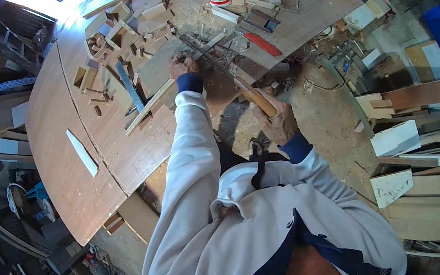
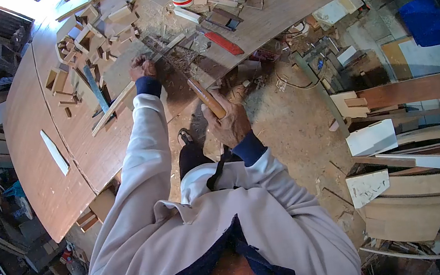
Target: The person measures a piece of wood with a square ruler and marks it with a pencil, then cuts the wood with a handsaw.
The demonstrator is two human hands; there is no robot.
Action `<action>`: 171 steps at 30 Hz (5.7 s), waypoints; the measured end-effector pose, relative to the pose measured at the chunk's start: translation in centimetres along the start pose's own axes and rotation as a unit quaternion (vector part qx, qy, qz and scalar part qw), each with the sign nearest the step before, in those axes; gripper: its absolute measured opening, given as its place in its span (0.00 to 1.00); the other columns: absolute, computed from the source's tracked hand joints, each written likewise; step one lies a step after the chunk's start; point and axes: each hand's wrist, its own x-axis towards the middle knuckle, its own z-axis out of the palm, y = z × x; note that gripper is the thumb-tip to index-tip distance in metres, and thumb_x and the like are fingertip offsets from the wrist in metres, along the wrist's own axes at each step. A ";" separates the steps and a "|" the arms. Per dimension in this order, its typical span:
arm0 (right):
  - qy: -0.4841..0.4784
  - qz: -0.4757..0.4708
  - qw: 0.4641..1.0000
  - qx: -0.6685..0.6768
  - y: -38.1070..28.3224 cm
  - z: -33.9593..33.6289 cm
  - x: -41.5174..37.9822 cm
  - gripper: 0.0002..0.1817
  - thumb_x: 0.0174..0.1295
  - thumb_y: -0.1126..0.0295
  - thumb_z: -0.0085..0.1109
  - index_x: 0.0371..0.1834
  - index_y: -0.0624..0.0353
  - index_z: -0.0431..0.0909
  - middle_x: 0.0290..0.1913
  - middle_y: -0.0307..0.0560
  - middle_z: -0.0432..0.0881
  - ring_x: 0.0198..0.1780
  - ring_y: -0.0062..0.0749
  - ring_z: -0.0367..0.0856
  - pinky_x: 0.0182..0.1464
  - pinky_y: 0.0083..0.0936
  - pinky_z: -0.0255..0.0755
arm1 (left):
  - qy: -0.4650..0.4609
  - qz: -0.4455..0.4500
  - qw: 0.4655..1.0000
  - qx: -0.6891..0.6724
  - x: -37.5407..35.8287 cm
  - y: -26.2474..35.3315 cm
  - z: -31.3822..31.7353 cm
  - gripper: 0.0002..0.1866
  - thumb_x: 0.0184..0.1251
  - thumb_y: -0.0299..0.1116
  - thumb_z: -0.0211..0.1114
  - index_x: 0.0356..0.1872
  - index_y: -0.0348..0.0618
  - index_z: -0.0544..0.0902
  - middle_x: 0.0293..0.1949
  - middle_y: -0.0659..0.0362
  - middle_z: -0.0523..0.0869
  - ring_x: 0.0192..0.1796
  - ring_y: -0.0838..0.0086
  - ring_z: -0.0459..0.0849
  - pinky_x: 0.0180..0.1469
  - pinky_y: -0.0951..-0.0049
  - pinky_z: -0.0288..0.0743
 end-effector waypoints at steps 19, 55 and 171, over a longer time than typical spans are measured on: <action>-0.026 0.014 1.000 -0.008 -1.1 -2.3 -1.4 0.18 0.58 0.64 0.55 0.49 0.60 0.74 0.32 0.58 0.81 0.31 0.54 0.81 0.35 0.35 0.76 | -0.049 0.009 0.925 0.378 -3.3 5.4 0.2 0.16 0.36 0.33 0.64 0.33 0.65 0.84 0.44 0.62 0.79 0.53 0.62 0.71 0.53 0.57 0.59; -0.062 0.053 0.996 -0.021 -2.1 -3.0 -2.5 0.19 0.56 0.68 0.55 0.52 0.60 0.73 0.38 0.61 0.81 0.36 0.55 0.81 0.36 0.36 0.76 | -0.007 0.042 0.918 0.395 -2.9 4.1 1.0 0.22 0.30 0.36 0.69 0.36 0.60 0.82 0.55 0.59 0.75 0.56 0.62 0.69 0.55 0.55 0.54; -0.030 -0.020 0.999 0.013 1.2 -0.3 -2.5 0.23 0.54 0.74 0.57 0.55 0.64 0.70 0.39 0.64 0.79 0.33 0.57 0.80 0.33 0.35 0.74 | -0.006 0.088 0.905 0.417 -3.3 4.1 1.2 0.15 0.50 0.29 0.56 0.42 0.51 0.76 0.52 0.58 0.74 0.58 0.60 0.67 0.53 0.50 0.55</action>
